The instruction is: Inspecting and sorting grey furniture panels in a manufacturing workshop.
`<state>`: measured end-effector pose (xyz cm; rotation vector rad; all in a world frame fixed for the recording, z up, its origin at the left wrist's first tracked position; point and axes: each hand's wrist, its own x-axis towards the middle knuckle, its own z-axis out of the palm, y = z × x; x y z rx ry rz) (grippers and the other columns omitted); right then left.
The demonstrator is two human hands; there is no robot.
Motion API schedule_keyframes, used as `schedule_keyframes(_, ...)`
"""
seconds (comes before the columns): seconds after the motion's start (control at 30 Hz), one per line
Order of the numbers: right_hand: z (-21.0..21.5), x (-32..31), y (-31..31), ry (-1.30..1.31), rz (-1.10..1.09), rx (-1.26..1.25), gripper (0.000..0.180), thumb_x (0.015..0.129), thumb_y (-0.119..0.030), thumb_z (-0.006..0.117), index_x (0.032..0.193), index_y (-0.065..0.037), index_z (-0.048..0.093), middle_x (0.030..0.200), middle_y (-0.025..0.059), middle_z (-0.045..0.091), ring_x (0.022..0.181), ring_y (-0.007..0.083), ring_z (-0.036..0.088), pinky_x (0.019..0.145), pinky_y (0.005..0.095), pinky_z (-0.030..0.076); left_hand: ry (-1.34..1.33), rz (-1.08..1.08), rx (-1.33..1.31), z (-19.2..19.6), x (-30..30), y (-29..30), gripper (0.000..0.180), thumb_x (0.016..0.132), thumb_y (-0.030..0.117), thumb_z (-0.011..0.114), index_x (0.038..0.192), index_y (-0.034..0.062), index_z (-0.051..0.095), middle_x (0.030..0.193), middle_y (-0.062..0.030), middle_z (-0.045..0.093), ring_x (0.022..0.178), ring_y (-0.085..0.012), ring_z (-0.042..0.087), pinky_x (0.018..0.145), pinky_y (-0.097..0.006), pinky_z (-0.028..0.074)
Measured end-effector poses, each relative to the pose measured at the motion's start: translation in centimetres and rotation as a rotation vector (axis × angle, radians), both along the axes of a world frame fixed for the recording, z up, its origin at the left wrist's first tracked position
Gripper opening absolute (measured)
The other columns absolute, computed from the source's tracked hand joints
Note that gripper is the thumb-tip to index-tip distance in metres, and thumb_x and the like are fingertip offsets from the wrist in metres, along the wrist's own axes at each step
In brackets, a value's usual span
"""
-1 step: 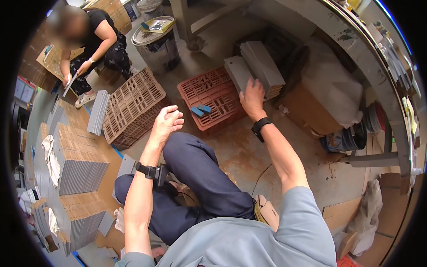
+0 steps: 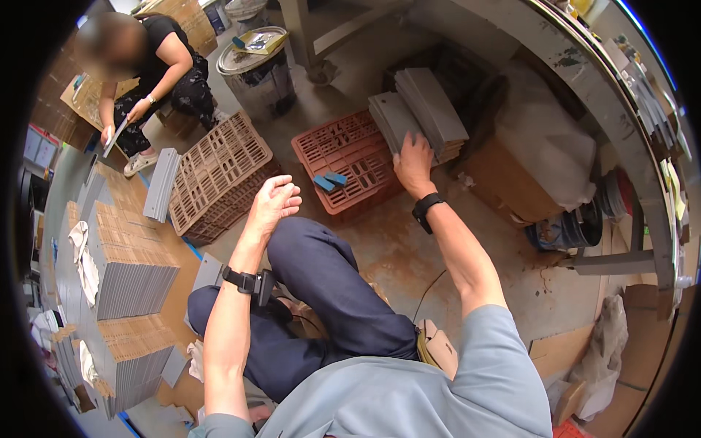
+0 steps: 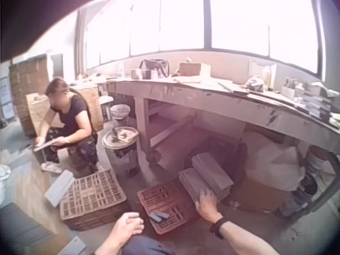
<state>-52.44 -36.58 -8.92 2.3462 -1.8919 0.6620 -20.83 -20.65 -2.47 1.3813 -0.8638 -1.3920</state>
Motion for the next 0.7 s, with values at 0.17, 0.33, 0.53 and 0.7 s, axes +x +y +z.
schedule_keyframes(0.17,-1.3,4.6,1.8,0.008,0.165,-0.149,0.061,0.084,-0.017,0.071,0.137,0.005,0.048,0.136,0.0311,0.049,0.126,0.0466,0.047,0.106,0.0566,0.039,-0.094,0.107,0.082,-2.1,3.0,3.0,0.048,0.097,0.030,0.067,0.134,0.0033,0.053,0.113,-0.0127,0.066,0.098,-0.0176,0.065,0.087,-0.033,0.054)
schedule_keyframes(0.33,5.0,10.9,3.1,-0.297,0.663,-0.031,0.040,0.086,-0.014,0.069,0.120,0.005,0.062,0.121,0.0247,0.064,0.118,0.0416,0.058,0.103,0.0477,0.046,-0.620,-0.041,0.198,-8.1,7.9,9.4,0.051,0.091,0.030,0.071,0.130,0.0020,0.055,0.117,-0.0166,0.067,0.111,-0.0324,0.064,0.094,-0.042,0.052)
schedule_keyframes(0.53,18.2,20.2,8.5,-0.291,1.057,0.256,0.047,0.094,-0.021,0.067,0.136,-0.002,0.055,0.133,0.0190,0.058,0.117,0.0361,0.059,0.100,0.0400,0.048,-1.309,0.003,0.715,-9.1,15.3,18.5,0.080,0.083,0.030,0.079,0.146,0.0018,0.038,0.152,-0.0197,0.040,0.142,-0.0373,0.037,0.114,-0.051,0.036)
schedule_keyframes(0.7,22.4,25.0,11.8,-0.006,1.368,0.432,0.048,0.091,-0.018,0.068,0.134,-0.002,0.056,0.128,0.0191,0.060,0.113,0.0376,0.061,0.096,0.0411,0.050,-1.329,0.155,0.751,-13.3,21.9,24.3,0.097,0.077,0.026,0.085,0.153,0.0046,0.028,0.159,-0.0176,0.032,0.149,-0.0370,0.026,0.118,-0.057,0.030)
